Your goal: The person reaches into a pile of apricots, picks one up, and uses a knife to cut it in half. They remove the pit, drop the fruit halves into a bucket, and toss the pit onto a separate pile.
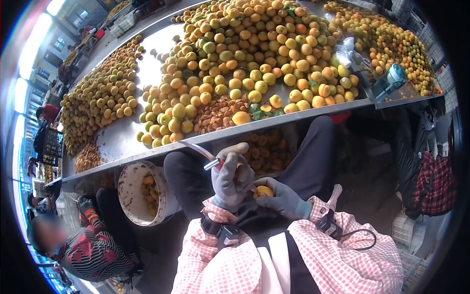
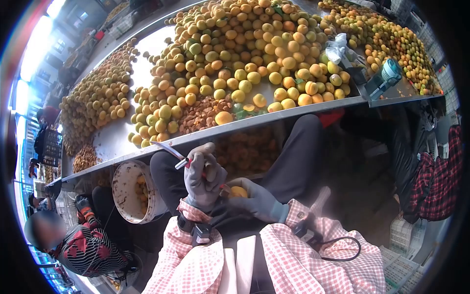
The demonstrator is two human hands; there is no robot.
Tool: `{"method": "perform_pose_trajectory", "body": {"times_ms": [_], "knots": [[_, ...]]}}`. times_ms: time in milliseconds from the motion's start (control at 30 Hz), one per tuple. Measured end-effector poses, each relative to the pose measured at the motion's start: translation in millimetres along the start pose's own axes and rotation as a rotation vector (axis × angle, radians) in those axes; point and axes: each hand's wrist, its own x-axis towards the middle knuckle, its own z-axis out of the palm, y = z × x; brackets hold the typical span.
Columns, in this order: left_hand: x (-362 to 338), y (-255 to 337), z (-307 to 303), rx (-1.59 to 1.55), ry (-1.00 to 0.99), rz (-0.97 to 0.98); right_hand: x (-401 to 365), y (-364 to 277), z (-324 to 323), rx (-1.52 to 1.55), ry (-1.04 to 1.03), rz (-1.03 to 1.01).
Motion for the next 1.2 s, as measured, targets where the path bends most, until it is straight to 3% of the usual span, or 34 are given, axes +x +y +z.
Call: {"method": "perform_pose_trajectory", "body": {"times_ms": [33,200,367,467,533,667,733,833,967,1167,1200], "knots": [[-1.6,-0.8,1.6,0.002,0.002,0.000,0.5,5.0,0.9,-0.015,0.007,-0.127],[-7.0,-3.0,10.7,0.111,0.042,0.132,-3.4,6.7,5.2,0.019,-0.011,-0.186],[-9.0,-5.0,19.0,0.111,0.095,0.138,-4.3,19.0,6.0,0.084,-0.026,-0.241],[-7.3,-5.5,18.8,0.064,0.137,0.135,-3.7,17.6,8.4,-0.037,0.005,-0.305],[-8.5,-6.4,14.4,0.037,0.164,0.137,-4.1,15.0,11.0,-0.312,0.049,-0.491],[-8.0,-8.3,0.7,-0.048,0.166,-0.005,-1.8,18.1,0.0,-0.171,-0.006,-0.409],[-9.2,-7.4,1.2,-0.013,0.146,-0.094,-2.9,15.1,-11.1,-0.006,-0.109,-0.158],[-5.1,-0.8,16.6,0.177,0.063,0.013,-9.3,2.5,-5.0,-0.043,-0.095,-0.066],[-1.5,8.4,17.7,0.178,-0.101,-0.019,-11.0,0.1,5.6,-0.033,-0.071,-0.132],[-5.2,0.6,31.7,0.051,-0.001,0.093,-13.8,2.9,10.0,0.011,-0.023,-0.172],[-5.8,-1.2,33.8,0.067,0.002,0.117,-11.3,5.9,15.1,-0.080,0.033,-0.315]]}}
